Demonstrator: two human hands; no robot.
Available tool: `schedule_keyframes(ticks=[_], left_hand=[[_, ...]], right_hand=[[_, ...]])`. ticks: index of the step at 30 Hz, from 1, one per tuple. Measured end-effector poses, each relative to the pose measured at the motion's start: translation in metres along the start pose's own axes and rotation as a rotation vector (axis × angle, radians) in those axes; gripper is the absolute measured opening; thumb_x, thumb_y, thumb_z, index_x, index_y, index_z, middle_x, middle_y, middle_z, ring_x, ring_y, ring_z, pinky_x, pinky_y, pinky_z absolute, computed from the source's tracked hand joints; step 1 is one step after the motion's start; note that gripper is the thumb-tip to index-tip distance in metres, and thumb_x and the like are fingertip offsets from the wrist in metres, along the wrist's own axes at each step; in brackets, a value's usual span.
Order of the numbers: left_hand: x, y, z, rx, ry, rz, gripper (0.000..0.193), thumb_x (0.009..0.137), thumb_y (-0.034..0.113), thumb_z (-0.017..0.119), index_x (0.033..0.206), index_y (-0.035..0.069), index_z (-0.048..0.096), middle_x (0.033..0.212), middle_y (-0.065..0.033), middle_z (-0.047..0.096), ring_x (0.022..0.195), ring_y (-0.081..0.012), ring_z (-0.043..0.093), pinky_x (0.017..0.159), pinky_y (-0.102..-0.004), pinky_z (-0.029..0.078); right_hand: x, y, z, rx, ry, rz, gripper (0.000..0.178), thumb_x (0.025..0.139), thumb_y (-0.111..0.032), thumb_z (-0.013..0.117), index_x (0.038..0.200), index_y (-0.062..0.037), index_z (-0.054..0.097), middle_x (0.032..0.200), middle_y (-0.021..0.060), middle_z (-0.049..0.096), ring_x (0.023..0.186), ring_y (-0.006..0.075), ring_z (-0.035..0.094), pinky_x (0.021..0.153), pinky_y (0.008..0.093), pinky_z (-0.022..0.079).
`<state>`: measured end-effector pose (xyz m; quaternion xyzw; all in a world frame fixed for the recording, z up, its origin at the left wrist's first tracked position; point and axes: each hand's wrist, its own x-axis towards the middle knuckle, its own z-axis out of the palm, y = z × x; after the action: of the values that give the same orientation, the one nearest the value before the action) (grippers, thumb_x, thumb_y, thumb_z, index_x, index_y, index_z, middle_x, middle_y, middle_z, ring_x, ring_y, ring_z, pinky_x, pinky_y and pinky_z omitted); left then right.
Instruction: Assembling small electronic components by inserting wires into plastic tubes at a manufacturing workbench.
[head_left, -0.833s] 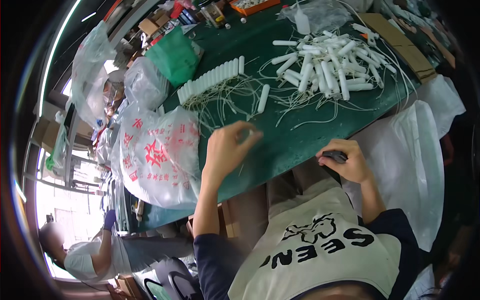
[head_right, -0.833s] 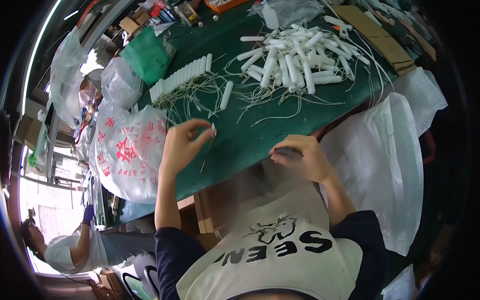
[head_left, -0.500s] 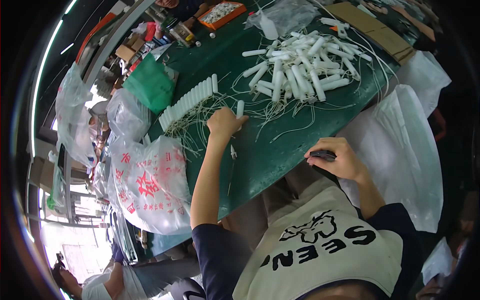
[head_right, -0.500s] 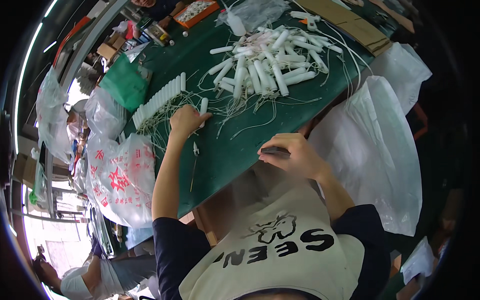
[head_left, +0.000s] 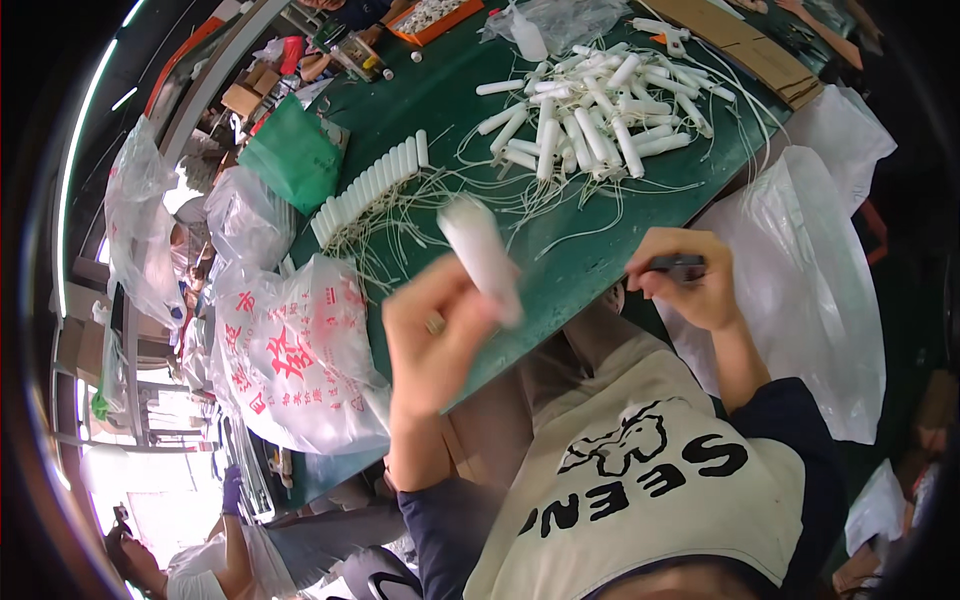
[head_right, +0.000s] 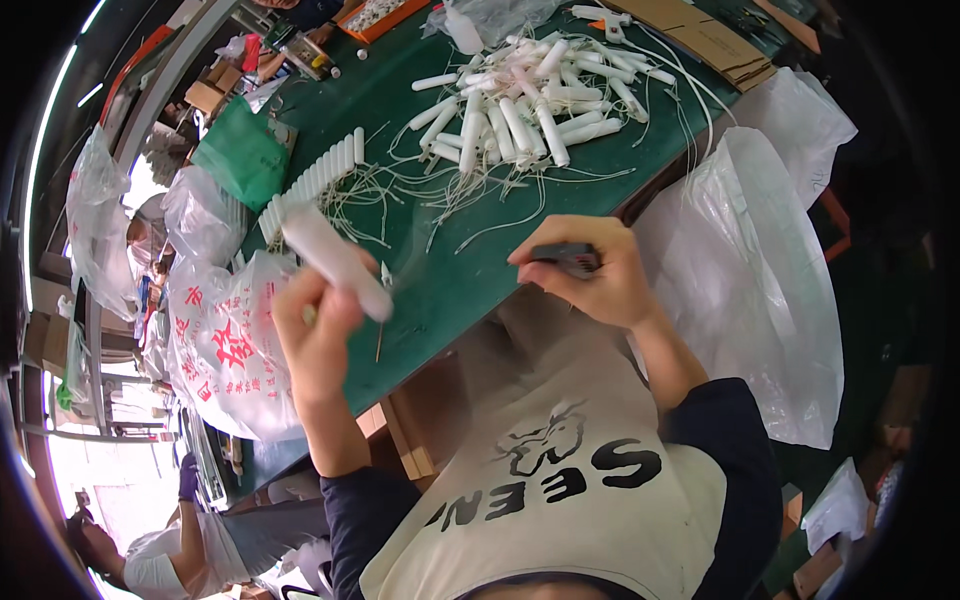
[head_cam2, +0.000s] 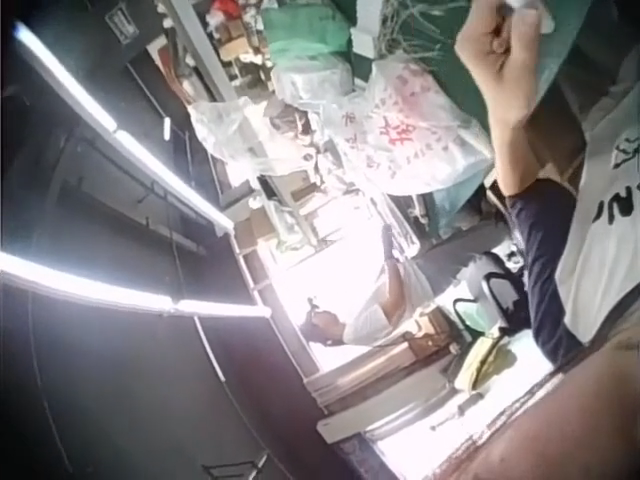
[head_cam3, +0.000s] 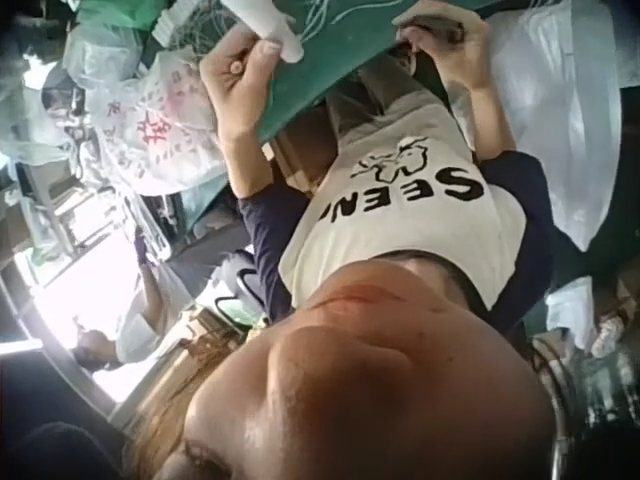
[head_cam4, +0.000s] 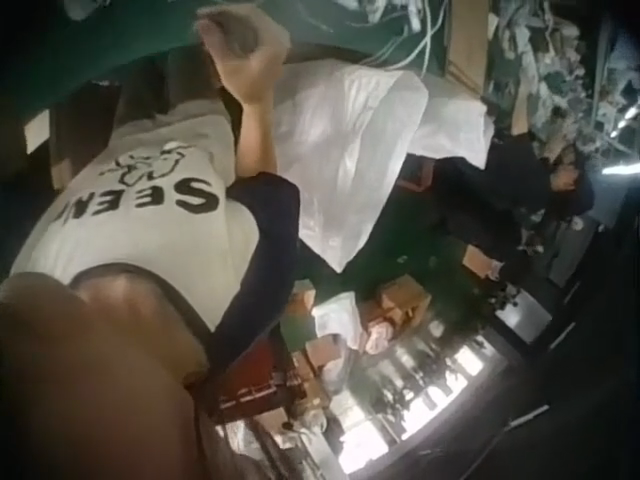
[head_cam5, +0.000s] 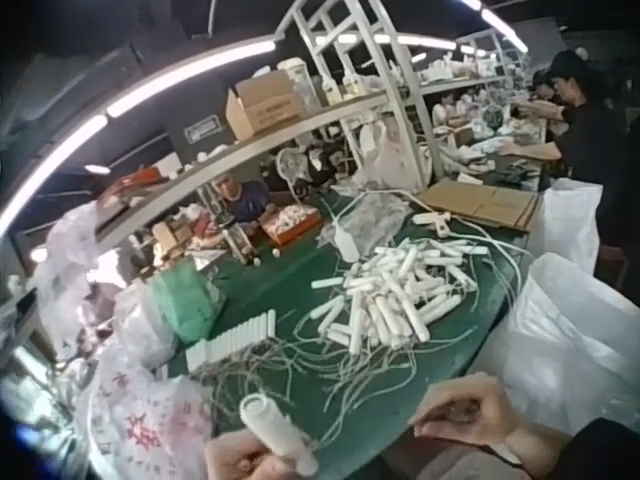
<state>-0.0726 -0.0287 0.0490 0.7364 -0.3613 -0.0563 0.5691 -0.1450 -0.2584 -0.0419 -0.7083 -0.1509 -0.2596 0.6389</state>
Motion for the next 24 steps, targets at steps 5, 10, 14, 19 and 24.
schedule_keyframes(ticks=[5, 10, 14, 19, 24], left_hand=[[-0.042, -0.016, 0.022, -0.169, -0.46, -0.114, 0.03, 0.08, 0.017, 0.067, 0.102, -0.002, 0.061, 0.061, -0.0006, 0.044, 0.057, -0.0056, 0.037, 0.049, -0.0228, 0.031], [-0.061, -0.047, 0.057, -0.261, -0.272, -0.375, 0.027, 0.083, 0.017, 0.064, 0.101, -0.003, 0.061, 0.06, 0.0013, 0.042, 0.057, -0.0042, 0.035, 0.049, -0.0218, 0.03], [-0.064, -0.055, 0.066, -0.132, -0.266, -0.191, 0.022, 0.084, 0.016, 0.063, 0.098, 0.0, 0.061, 0.062, -0.0038, 0.049, 0.054, -0.0097, 0.04, 0.05, -0.0264, 0.035], [-0.059, -0.051, 0.059, 0.118, -0.255, -0.202, 0.032, 0.078, 0.014, 0.067, 0.104, 0.0, 0.055, 0.06, -0.0028, 0.041, 0.055, -0.0102, 0.041, 0.051, -0.0263, 0.035], [-0.055, -0.062, 0.044, -0.387, -0.101, -0.343, 0.053, 0.094, 0.037, 0.032, 0.132, 0.001, 0.023, 0.067, 0.0012, 0.038, 0.051, -0.0045, 0.027, 0.047, -0.0179, 0.022]], right_hand=[[-0.005, -0.005, 0.0, 0.367, 0.008, 0.061, 0.031, 0.081, -0.026, 0.067, 0.076, 0.0035, 0.058, 0.062, 0.0074, 0.054, 0.054, 0.0134, 0.05, 0.044, 0.0231, 0.04], [-0.014, -0.013, 0.006, 0.167, -0.257, 0.216, 0.023, 0.073, -0.012, 0.072, 0.091, 0.0003, 0.065, 0.076, 0.005, 0.061, 0.067, 0.01, 0.057, 0.06, 0.0229, 0.046], [-0.023, -0.013, 0.02, 0.135, -0.235, 0.322, 0.039, 0.061, -0.01, 0.08, 0.096, -0.002, 0.064, 0.088, 0.0047, 0.062, 0.081, 0.0112, 0.057, 0.072, 0.0244, 0.045], [-0.028, -0.002, 0.028, -0.006, -0.215, 0.125, 0.03, 0.062, -0.008, 0.077, 0.088, -0.0015, 0.064, 0.092, 0.0084, 0.063, 0.082, 0.0166, 0.059, 0.072, 0.0273, 0.046], [-0.035, -0.003, 0.025, -0.057, -0.108, 0.287, 0.022, 0.067, -0.001, 0.072, 0.086, -0.0016, 0.062, 0.088, 0.0062, 0.065, 0.08, 0.014, 0.061, 0.07, 0.0252, 0.047]])
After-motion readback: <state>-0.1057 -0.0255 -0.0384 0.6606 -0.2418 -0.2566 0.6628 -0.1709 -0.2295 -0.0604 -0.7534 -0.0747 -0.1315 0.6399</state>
